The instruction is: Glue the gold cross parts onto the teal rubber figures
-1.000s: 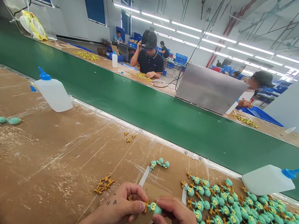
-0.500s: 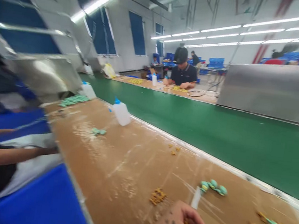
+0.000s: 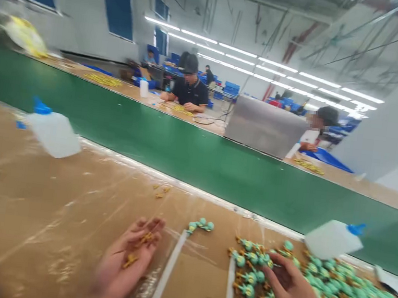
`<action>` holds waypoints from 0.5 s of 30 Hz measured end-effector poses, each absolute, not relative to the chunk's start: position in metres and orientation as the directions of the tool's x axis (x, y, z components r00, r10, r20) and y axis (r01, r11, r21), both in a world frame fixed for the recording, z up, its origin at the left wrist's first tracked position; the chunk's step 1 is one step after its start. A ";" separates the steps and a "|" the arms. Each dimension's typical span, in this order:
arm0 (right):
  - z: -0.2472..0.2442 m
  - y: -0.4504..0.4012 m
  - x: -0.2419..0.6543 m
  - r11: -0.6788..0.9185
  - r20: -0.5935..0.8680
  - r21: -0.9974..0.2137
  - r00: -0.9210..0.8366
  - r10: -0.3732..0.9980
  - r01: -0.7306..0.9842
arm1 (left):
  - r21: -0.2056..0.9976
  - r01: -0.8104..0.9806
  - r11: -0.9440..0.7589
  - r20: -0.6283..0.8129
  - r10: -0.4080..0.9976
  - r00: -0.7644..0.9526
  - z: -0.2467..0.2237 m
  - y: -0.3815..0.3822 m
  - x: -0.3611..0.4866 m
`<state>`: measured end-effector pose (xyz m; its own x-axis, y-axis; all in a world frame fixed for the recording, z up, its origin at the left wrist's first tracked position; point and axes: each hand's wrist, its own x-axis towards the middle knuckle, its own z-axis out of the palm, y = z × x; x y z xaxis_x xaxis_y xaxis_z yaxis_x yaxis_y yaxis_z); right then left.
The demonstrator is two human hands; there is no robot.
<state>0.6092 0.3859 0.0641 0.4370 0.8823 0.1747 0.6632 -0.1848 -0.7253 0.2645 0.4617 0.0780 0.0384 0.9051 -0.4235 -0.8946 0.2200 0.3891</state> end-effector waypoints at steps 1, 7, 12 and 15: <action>0.070 0.387 0.617 -0.223 0.175 -0.677 0.449 0.876 0.701 | 0.394 -0.881 0.262 -0.478 0.877 0.047 0.078 0.464 0.265; 0.062 0.398 0.636 -0.290 0.244 -0.494 0.450 0.859 0.820 | 0.531 -0.648 0.545 -0.434 0.832 0.345 0.064 0.450 0.275; 0.044 0.410 0.629 -0.270 0.265 -0.419 0.402 0.877 0.867 | 0.558 -0.612 0.560 -0.401 0.828 0.391 0.053 0.444 0.269; 0.042 0.411 0.634 -0.267 0.294 -0.370 0.385 0.875 0.890 | 0.546 -0.607 0.577 -0.394 0.816 0.423 0.051 0.449 0.270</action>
